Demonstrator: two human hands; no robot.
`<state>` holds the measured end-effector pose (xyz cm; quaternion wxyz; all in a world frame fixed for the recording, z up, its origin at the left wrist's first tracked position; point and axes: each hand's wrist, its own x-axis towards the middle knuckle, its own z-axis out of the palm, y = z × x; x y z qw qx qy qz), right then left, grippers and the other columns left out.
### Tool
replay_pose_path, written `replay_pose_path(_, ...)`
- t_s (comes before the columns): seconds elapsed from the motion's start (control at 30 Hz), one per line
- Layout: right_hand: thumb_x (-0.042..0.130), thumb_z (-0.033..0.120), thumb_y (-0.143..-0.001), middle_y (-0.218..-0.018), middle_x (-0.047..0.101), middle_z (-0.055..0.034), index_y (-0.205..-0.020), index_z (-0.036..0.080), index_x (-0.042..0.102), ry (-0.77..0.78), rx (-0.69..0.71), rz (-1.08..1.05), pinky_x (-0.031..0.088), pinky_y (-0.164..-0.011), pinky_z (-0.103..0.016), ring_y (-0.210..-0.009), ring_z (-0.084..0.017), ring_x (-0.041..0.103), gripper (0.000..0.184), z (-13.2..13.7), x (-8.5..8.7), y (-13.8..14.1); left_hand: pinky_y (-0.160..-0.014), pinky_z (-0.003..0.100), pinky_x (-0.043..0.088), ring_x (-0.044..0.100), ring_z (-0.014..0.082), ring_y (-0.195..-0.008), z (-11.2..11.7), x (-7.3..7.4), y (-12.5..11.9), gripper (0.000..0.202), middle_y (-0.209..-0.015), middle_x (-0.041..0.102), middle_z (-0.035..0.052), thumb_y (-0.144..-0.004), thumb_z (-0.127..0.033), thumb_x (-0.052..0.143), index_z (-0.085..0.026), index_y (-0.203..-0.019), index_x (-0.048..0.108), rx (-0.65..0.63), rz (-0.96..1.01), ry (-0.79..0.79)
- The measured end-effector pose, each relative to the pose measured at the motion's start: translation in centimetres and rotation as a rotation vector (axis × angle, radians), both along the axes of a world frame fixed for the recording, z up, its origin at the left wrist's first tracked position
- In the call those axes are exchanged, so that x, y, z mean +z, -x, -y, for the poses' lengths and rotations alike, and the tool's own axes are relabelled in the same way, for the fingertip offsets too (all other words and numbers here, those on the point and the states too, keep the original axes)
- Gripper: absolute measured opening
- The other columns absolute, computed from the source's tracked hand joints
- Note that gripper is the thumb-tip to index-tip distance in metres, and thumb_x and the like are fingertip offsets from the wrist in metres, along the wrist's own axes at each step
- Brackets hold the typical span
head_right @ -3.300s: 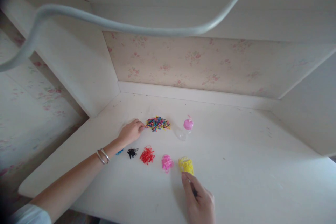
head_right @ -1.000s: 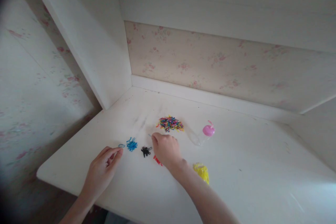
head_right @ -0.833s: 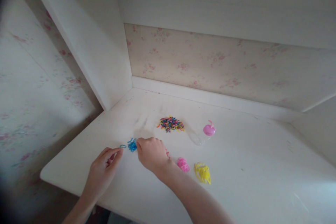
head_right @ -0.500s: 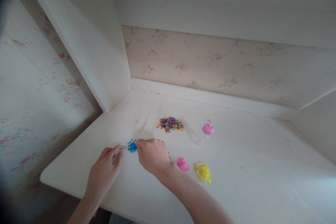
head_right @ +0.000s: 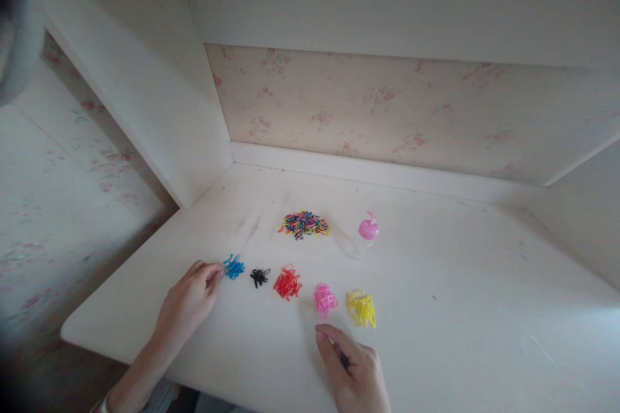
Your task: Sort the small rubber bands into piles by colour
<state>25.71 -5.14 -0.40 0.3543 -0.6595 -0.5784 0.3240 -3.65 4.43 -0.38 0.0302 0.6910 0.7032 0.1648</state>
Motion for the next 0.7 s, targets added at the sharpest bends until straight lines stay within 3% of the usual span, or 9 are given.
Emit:
replay_pose_path(0.13,0.054,0.059,-0.08,-0.049,0.05,0.0024,-0.082,0.02,0.075,-0.061,-0.162,-0.08,0.036,-0.043,-0.019,-0.046,-0.01,0.042,0.045,0.5,-0.7,-0.5,-0.067,0.025,0.047,0.065,0.0155,-0.075,-0.9,0.0,0.3,0.024,-0.093,0.066,0.0023,-0.091,-0.03,0.043,-0.023,-0.093,0.066,-0.057,0.049,-0.022)
replay_pose_path(0.3,0.054,0.055,-0.081,-0.047,0.045,0.0033,-0.084,0.02,0.075,-0.084,-0.146,-0.141,0.032,-0.042,-0.02,-0.044,-0.01,0.038,0.041,0.4,-0.8,-0.3,-0.069,0.025,0.048,0.064,0.0153,-0.076,-3.0,2.0,-0.5,0.028,-0.09,0.066,0.0028,-0.091,-0.036,0.042,-0.022,-0.092,0.066,-0.122,0.095,-0.127)
replay_pose_path(0.5,0.055,0.053,-0.082,-0.047,0.044,0.004,-0.084,0.019,0.075,-0.106,-0.091,-0.142,0.032,-0.042,-0.018,-0.043,-0.009,0.038,0.039,0.4,-0.8,-0.5,-0.075,0.024,0.047,0.063,0.0138,-0.08,-7.6,4.5,-6.3,0.025,-0.093,0.065,0.0018,-0.091,-0.032,0.044,-0.023,-0.094,0.068,-0.355,0.083,-0.021)
replay_pose_path(0.7,0.052,0.051,-0.085,-0.048,0.046,0.0032,-0.083,0.018,0.073,-0.111,-0.064,-0.132,0.032,-0.042,-0.018,-0.043,-0.009,0.038,0.04,0.3,-1.1,-0.5,-0.073,0.024,0.045,0.063,0.0141,-0.082,-12.5,3.5,-10.9,0.024,-0.099,0.063,0.0028,-0.091,-0.027,0.046,-0.023,-0.091,0.069,-0.402,0.032,0.017)
